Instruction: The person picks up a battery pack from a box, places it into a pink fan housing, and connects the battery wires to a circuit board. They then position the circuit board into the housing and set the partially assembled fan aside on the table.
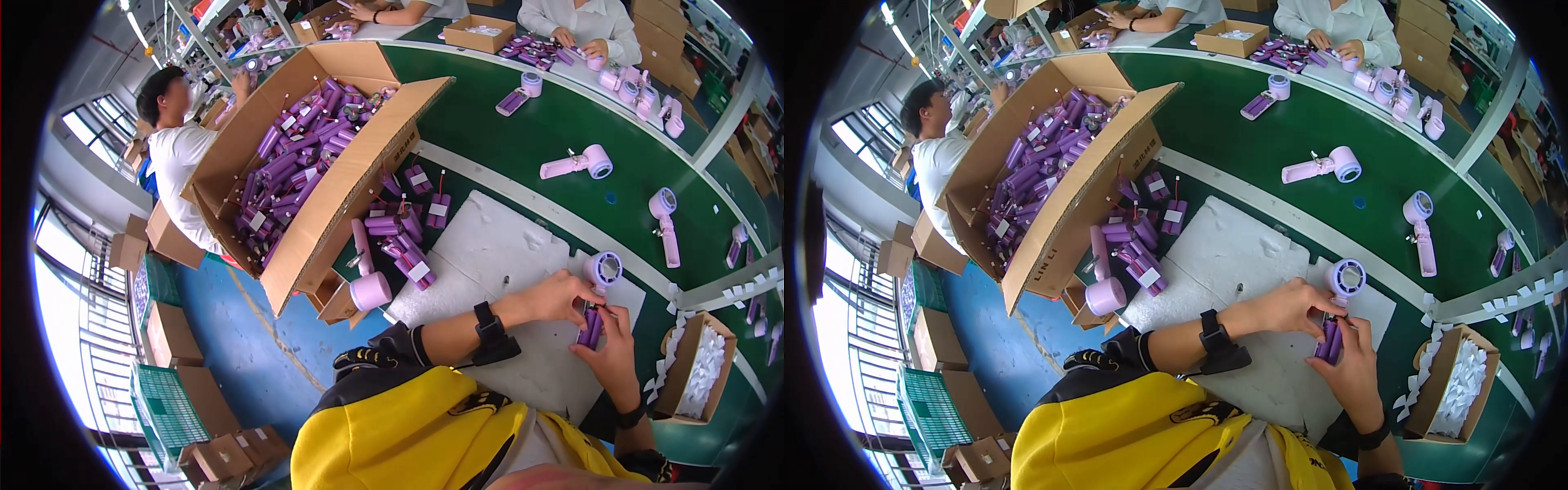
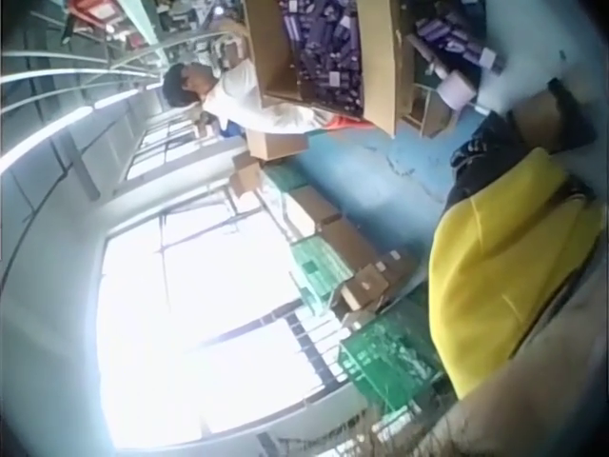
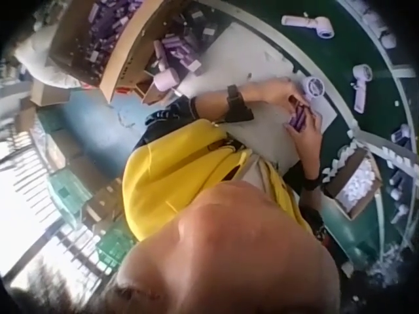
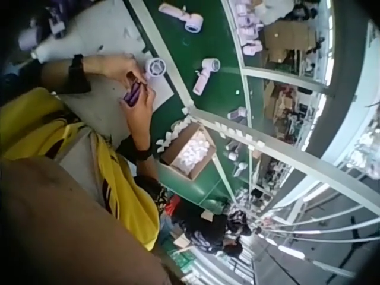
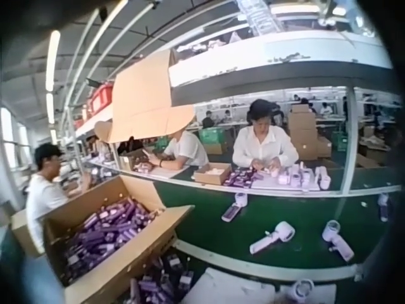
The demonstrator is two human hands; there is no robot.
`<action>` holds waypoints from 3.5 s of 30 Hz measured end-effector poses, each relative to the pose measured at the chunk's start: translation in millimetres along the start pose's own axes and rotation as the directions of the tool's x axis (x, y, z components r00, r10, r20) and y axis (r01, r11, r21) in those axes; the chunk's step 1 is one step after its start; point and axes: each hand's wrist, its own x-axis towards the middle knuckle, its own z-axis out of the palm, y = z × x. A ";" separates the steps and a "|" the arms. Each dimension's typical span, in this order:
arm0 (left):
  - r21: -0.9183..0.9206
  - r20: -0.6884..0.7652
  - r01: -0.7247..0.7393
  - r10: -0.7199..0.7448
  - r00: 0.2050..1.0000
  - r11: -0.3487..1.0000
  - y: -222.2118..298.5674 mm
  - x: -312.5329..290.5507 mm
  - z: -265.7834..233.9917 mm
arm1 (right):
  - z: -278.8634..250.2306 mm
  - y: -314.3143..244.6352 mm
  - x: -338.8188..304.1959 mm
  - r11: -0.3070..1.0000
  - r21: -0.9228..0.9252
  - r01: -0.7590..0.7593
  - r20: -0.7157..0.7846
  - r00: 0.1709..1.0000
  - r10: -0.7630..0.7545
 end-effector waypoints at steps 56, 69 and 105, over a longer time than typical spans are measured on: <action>0.016 -0.040 -0.026 0.026 0.999 1.000 6.2 -11.3 -3.6 | 1.3 3.0 -9.6 0.999 0.033 0.043 0.069 0.997 -0.045; 0.014 -0.070 -0.040 0.041 0.997 0.999 6.9 -12.4 -4.2 | -0.3 8.6 2.9 0.995 0.097 0.032 0.116 0.992 -0.043; -0.004 -0.092 -0.088 0.087 0.992 0.996 0.9 -15.5 -6.3 | -10.5 15.6 21.9 0.576 0.758 -0.306 0.262 0.952 0.160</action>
